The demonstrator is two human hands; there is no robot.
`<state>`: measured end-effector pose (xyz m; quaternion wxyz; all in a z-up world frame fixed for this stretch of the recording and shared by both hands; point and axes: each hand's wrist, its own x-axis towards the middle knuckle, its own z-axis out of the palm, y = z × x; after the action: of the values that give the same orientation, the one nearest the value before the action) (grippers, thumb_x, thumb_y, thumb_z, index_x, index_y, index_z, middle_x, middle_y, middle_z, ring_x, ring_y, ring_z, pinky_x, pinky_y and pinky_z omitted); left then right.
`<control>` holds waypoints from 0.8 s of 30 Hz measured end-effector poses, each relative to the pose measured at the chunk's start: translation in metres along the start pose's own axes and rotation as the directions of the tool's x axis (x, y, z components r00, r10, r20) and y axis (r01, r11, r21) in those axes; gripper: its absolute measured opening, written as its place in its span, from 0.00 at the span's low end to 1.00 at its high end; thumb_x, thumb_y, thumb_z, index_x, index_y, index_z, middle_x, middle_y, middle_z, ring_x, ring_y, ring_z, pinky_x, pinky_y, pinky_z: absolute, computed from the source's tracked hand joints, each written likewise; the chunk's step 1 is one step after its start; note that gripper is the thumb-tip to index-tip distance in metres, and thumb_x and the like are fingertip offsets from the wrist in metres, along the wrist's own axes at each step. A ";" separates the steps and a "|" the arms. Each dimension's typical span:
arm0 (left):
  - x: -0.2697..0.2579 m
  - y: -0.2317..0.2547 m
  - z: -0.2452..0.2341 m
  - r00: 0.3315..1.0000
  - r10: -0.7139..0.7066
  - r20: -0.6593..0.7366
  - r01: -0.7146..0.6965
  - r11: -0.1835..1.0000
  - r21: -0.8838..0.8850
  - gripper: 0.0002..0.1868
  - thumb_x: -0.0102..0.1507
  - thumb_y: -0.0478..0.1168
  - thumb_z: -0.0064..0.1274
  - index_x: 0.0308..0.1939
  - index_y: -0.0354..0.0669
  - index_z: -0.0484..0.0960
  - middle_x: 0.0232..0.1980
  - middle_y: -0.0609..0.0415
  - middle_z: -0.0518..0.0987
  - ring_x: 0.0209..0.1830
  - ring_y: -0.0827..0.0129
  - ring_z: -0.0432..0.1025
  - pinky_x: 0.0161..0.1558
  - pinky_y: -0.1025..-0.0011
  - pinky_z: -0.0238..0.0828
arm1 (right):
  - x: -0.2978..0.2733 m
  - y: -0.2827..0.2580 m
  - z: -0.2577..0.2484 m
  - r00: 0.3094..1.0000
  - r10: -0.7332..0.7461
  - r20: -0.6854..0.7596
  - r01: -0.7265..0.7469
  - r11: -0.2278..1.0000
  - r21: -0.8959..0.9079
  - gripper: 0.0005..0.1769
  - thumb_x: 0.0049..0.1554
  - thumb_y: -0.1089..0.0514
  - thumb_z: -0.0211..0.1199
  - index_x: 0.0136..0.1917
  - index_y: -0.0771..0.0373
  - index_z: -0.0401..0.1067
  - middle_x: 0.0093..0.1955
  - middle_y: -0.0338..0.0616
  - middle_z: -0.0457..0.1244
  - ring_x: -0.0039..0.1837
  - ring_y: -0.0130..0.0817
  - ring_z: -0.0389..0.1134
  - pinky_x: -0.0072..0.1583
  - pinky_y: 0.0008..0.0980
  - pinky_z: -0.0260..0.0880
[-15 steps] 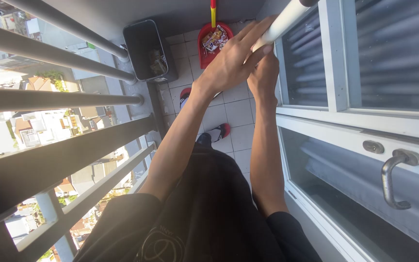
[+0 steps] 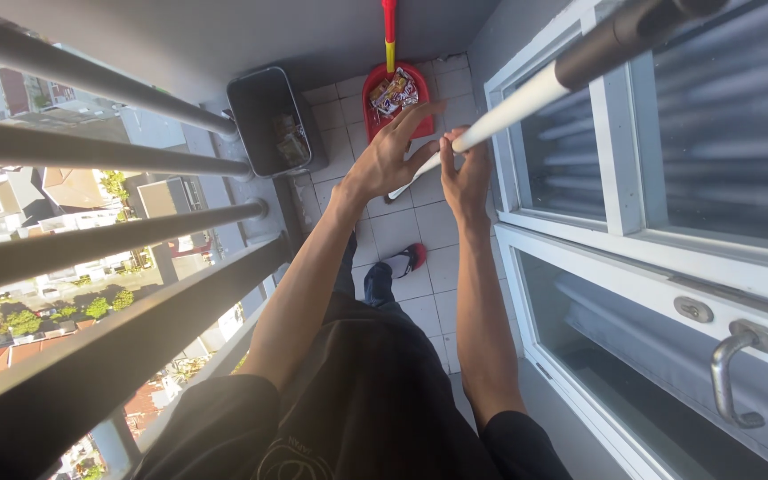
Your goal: The person sweeps debris into a dustpan with a broom, empties it into a trash bin, and then attaches a mop head to a handle.
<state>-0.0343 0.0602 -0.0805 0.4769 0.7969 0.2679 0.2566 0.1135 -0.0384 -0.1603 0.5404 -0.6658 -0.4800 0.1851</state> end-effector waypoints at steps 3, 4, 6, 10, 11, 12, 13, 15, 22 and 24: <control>0.007 -0.018 -0.013 0.994 -0.107 0.021 0.108 0.992 -0.059 0.26 0.68 0.40 0.56 0.68 0.40 0.68 0.65 0.42 0.76 0.61 0.54 0.77 0.57 0.61 0.78 | 0.006 0.003 0.006 1.000 0.014 -0.004 -0.014 0.992 -0.123 0.09 0.64 0.62 0.65 0.55 0.67 0.67 0.50 0.50 0.67 0.53 0.41 0.70 0.57 0.41 0.71; 0.009 -0.026 -0.016 0.994 -0.106 0.023 0.107 0.992 -0.060 0.26 0.68 0.40 0.56 0.68 0.40 0.68 0.65 0.42 0.76 0.61 0.54 0.77 0.57 0.61 0.78 | 0.011 0.001 0.008 1.000 0.015 -0.006 -0.015 0.992 -0.124 0.09 0.64 0.62 0.65 0.55 0.67 0.67 0.50 0.50 0.67 0.53 0.41 0.70 0.57 0.41 0.71; 0.009 -0.043 -0.022 0.999 -0.019 -0.041 0.019 1.000 -0.004 0.24 0.68 0.38 0.56 0.67 0.39 0.69 0.62 0.41 0.78 0.62 0.53 0.77 0.61 0.59 0.79 | 0.017 -0.003 0.012 0.965 0.255 0.059 -0.242 0.956 -0.165 0.07 0.67 0.60 0.61 0.51 0.67 0.70 0.43 0.51 0.66 0.47 0.40 0.70 0.52 0.41 0.69; 0.019 -0.069 -0.036 0.996 0.066 -0.061 -0.062 0.996 0.066 0.23 0.68 0.37 0.58 0.65 0.38 0.70 0.63 0.41 0.78 0.63 0.48 0.75 0.62 0.56 0.75 | 0.029 -0.007 0.021 0.948 0.313 0.050 -0.308 0.946 -0.100 0.09 0.69 0.59 0.58 0.51 0.67 0.66 0.43 0.51 0.66 0.47 0.40 0.70 0.53 0.41 0.69; 0.022 -0.073 -0.040 0.995 -0.095 -0.020 0.094 0.995 -0.009 0.22 0.69 0.38 0.56 0.66 0.40 0.71 0.62 0.44 0.79 0.58 0.52 0.79 0.62 0.58 0.77 | 0.030 -0.006 0.023 0.958 0.287 0.021 -0.283 0.952 -0.113 0.08 0.68 0.60 0.58 0.51 0.67 0.65 0.44 0.51 0.65 0.48 0.39 0.70 0.53 0.40 0.69; 0.024 -0.076 -0.045 0.967 -0.252 0.033 0.254 0.964 -0.075 0.21 0.69 0.38 0.53 0.66 0.42 0.71 0.61 0.47 0.79 0.53 0.56 0.82 0.62 0.60 0.78 | 0.031 -0.005 0.026 0.966 0.260 -0.003 -0.258 0.958 -0.126 0.08 0.68 0.60 0.58 0.51 0.68 0.64 0.44 0.51 0.64 0.49 0.39 0.70 0.52 0.40 0.69; 0.028 -0.089 -0.046 0.967 -0.252 0.033 0.253 0.964 -0.076 0.21 0.69 0.38 0.53 0.66 0.42 0.71 0.61 0.47 0.79 0.53 0.56 0.82 0.62 0.60 0.78 | 0.034 -0.005 0.027 0.966 0.260 -0.004 -0.258 0.958 -0.127 0.08 0.68 0.60 0.58 0.51 0.68 0.64 0.44 0.51 0.64 0.49 0.39 0.70 0.52 0.40 0.69; 0.031 -0.116 -0.047 0.994 -0.096 -0.053 0.099 0.994 0.054 0.23 0.67 0.35 0.57 0.65 0.38 0.71 0.62 0.43 0.78 0.66 0.49 0.72 0.65 0.55 0.72 | 0.034 -0.005 0.031 0.970 0.242 -0.012 -0.242 0.965 -0.106 0.09 0.69 0.60 0.58 0.51 0.68 0.63 0.45 0.51 0.62 0.48 0.40 0.68 0.52 0.39 0.70; 0.057 -0.182 -0.038 0.987 -0.158 -0.012 0.158 0.987 -0.011 0.26 0.67 0.35 0.54 0.68 0.39 0.65 0.65 0.43 0.75 0.69 0.53 0.69 0.64 0.60 0.68 | 0.041 0.003 0.039 0.972 0.235 -0.004 -0.232 0.953 -0.193 0.07 0.69 0.58 0.55 0.51 0.64 0.65 0.43 0.47 0.62 0.47 0.35 0.71 0.52 0.36 0.75; 0.065 -0.182 -0.044 0.987 -0.161 0.002 0.161 0.987 0.006 0.24 0.68 0.34 0.54 0.67 0.41 0.66 0.64 0.43 0.77 0.69 0.54 0.71 0.71 0.57 0.70 | 0.052 -0.013 0.040 0.955 0.294 -0.028 -0.294 0.937 -0.188 0.08 0.69 0.58 0.55 0.51 0.65 0.63 0.43 0.48 0.63 0.47 0.37 0.70 0.50 0.39 0.71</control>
<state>-0.0495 0.2047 -0.2160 0.4940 0.7743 0.3317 0.2155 0.1020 0.0263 -0.1484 0.4405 -0.7785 -0.3907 0.2173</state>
